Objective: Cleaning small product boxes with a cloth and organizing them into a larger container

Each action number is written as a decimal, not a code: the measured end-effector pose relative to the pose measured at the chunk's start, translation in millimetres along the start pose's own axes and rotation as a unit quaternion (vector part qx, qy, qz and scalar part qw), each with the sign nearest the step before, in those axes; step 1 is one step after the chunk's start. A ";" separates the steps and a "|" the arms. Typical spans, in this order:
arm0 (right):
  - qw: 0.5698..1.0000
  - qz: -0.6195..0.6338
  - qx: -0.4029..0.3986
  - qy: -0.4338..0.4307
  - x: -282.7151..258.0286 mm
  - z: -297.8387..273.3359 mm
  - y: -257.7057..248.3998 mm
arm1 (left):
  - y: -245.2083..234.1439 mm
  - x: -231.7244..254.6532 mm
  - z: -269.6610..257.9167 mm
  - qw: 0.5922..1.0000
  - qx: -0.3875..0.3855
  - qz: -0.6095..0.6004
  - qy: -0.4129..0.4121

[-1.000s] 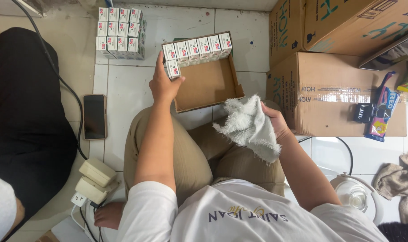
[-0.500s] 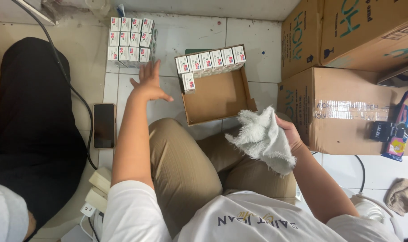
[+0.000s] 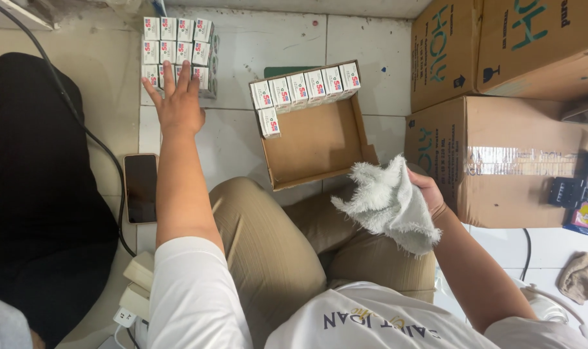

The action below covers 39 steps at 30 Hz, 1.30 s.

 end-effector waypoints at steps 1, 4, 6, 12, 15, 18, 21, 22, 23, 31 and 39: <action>1.000 0.001 0.003 0.001 -0.1 -2.1 2.4 | -0.5 4.0 0.8 1.000 -0.003 -0.001 0.002; 1.000 -0.002 0.000 -0.014 -2.8 -3.8 14.1 | -3.2 11.1 4.8 1.000 0.009 0.010 0.015; 0.999 -0.008 -0.003 -0.031 -5.1 -6.0 21.6 | -1.3 15.2 5.4 0.998 0.036 0.045 0.008; 0.997 -0.016 -0.013 -0.069 -8.1 -18.8 50.2 | -14.9 29.6 -42.5 0.983 0.176 -0.041 0.016; 0.996 -0.018 -0.020 -0.086 -13.3 -23.1 66.6 | -35.9 38.3 -62.5 0.957 0.203 -0.192 -0.080; 0.994 -0.020 -0.027 -0.108 -15.0 -34.3 82.0 | -17.8 26.9 -71.0 0.781 0.198 -0.548 -0.225; 0.990 -0.016 -0.027 -0.139 -14.6 -50.8 95.9 | -53.2 31.6 -105.9 0.465 0.222 -0.829 -0.217; 0.989 -0.014 -0.031 -0.143 -14.7 -55.6 100.9 | -70.6 44.8 -110.0 0.466 0.225 -0.829 -0.211; 0.987 -0.016 -0.037 -0.155 -14.6 -60.2 106.5 | -87.2 58.5 -114.0 0.384 0.217 -0.879 -0.182; 0.978 -0.051 -0.061 -0.195 -9.5 -95.6 152.1 | -94.7 216.3 -161.3 -0.078 -0.075 -0.994 -0.013; 0.887 -0.353 -0.104 -0.279 -3.4 -77.4 183.5 | -83.3 228.1 -172.0 0.076 -0.094 -0.975 -0.187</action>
Point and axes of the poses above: each hand's wrist, its own z-axis towards the middle knuckle, its own y-axis out of the palm, x = y × z, the point moved 2 cm from there along z, towards the middle knuckle, and after that the axes turned 1 degree about y, right-handed, at the moved point
